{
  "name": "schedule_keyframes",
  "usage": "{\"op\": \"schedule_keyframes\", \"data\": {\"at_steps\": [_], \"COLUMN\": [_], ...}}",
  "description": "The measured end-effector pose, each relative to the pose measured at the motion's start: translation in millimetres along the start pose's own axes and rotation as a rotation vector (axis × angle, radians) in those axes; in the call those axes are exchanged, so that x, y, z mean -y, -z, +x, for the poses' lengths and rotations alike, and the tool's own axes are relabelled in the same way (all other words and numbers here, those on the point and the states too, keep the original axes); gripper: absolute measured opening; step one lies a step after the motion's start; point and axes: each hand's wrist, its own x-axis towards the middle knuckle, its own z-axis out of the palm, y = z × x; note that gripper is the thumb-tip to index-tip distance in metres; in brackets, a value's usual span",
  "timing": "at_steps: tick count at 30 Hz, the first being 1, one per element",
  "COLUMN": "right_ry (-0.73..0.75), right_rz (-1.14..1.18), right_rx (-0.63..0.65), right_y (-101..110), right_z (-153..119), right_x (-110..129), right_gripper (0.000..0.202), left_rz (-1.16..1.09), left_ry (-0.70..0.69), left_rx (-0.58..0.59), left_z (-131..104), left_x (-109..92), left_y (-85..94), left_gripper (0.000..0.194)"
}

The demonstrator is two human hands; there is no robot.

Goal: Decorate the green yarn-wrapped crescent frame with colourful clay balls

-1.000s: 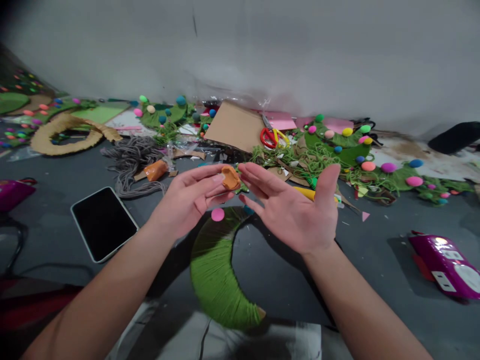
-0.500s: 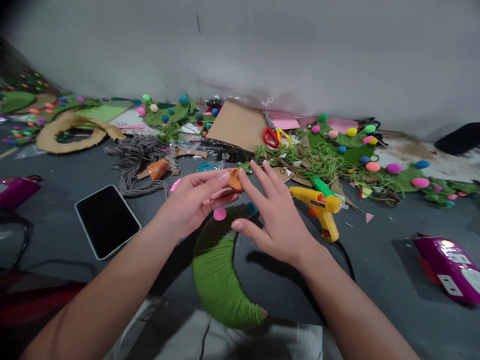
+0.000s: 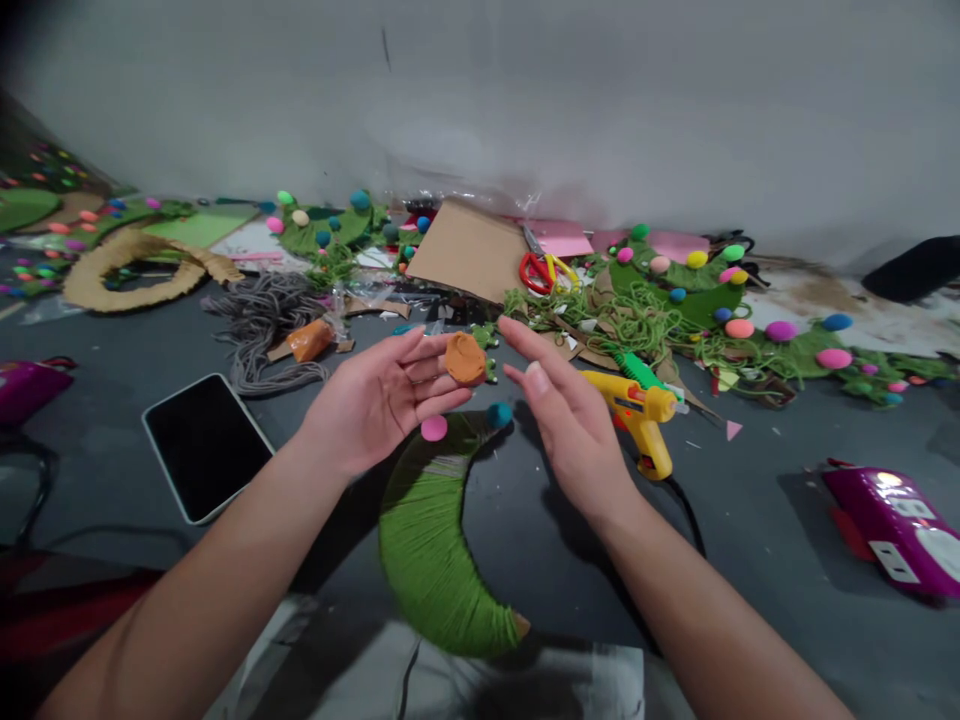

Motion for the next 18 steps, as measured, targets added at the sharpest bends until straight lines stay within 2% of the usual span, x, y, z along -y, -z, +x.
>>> {"op": "schedule_keyframes", "data": {"at_steps": [2, 5, 10, 13, 16, 18], "right_ry": [0.001, 0.072, 0.322, 0.452, 0.487, 0.439], "right_rz": [-0.072, -0.275, -0.513, -0.611, -0.637, -0.604], "right_rx": [-0.033, 0.013, -0.054, -0.016, 0.026, 0.003], "right_y": [0.4, -1.0, -2.2, 1.7, 4.5, 3.9], "right_z": [1.3, 2.6, 4.3, 6.2, 7.6, 7.4], "right_x": [0.4, 0.3, -1.7, -3.5, -6.0, -7.6], "right_gripper": [0.042, 0.046, 0.039, 0.038, 0.034, 0.028], "left_rz": [0.010, 0.055, -0.008, -0.081, -0.070, -0.031], "left_ry": [0.031, 0.115, 0.176, 0.179, 0.181, 0.182], "left_rx": [0.028, 0.060, 0.093, 0.086, 0.050, 0.030], "left_z": [-1.3, -2.3, -2.1, -1.5, -1.7, -2.6], "left_x": [-1.5, -0.6, -0.2, -2.7, -3.3, -1.4], "left_y": [-0.1, -0.3, -0.7, -1.2, -2.4, -3.1], "left_gripper": [0.032, 0.039, 0.037, 0.039, 0.040, 0.038]}}
